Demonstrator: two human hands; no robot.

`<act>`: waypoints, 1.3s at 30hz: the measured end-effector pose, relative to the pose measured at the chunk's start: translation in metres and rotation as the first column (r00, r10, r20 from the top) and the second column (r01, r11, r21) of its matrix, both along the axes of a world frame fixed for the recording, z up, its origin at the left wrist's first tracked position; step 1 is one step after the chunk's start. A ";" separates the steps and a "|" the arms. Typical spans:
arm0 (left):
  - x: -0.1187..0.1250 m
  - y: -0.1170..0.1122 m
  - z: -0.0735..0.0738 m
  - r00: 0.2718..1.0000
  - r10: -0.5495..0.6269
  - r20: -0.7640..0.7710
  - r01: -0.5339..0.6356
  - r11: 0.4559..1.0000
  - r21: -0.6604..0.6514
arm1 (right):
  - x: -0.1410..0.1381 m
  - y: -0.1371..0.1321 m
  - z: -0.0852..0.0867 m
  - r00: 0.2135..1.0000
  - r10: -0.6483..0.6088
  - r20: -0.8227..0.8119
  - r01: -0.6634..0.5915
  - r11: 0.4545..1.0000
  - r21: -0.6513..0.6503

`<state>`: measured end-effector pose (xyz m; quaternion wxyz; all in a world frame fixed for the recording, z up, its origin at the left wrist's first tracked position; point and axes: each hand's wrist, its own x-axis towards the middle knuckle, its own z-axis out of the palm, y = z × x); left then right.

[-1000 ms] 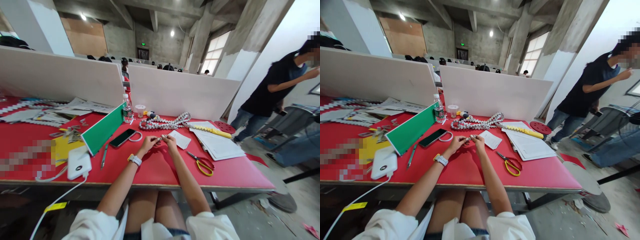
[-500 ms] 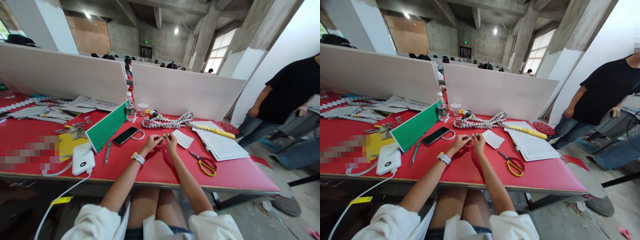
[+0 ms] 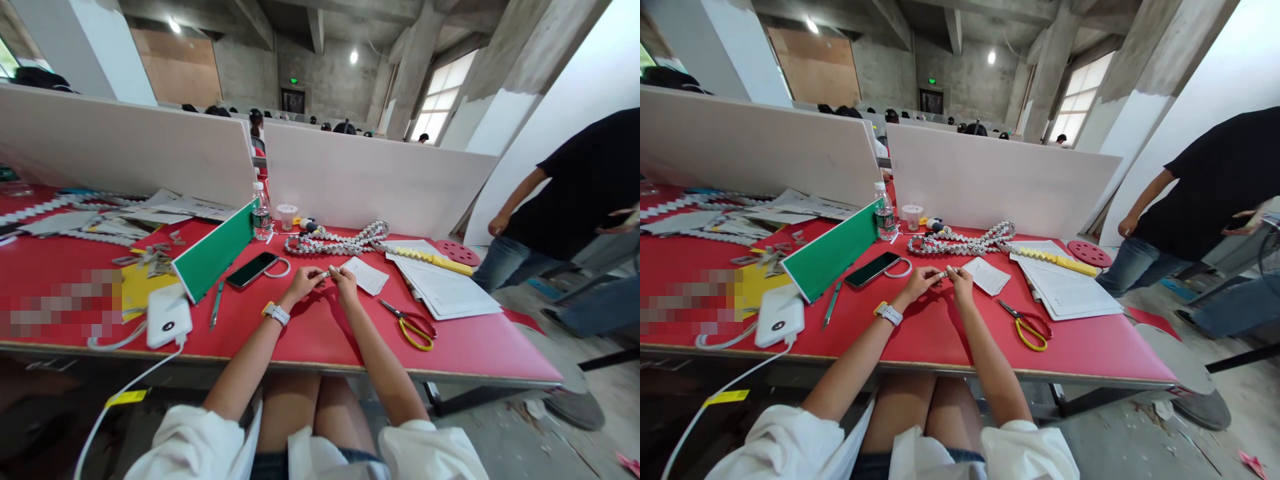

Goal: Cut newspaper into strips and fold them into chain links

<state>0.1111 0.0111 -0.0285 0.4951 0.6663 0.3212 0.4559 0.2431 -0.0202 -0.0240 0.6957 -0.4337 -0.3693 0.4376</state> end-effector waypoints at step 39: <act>0.001 -0.008 0.010 0.987 0.148 -0.066 -0.138 0.982 0.132 | -0.002 -0.011 0.017 0.877 -0.187 0.444 0.100 0.972 0.213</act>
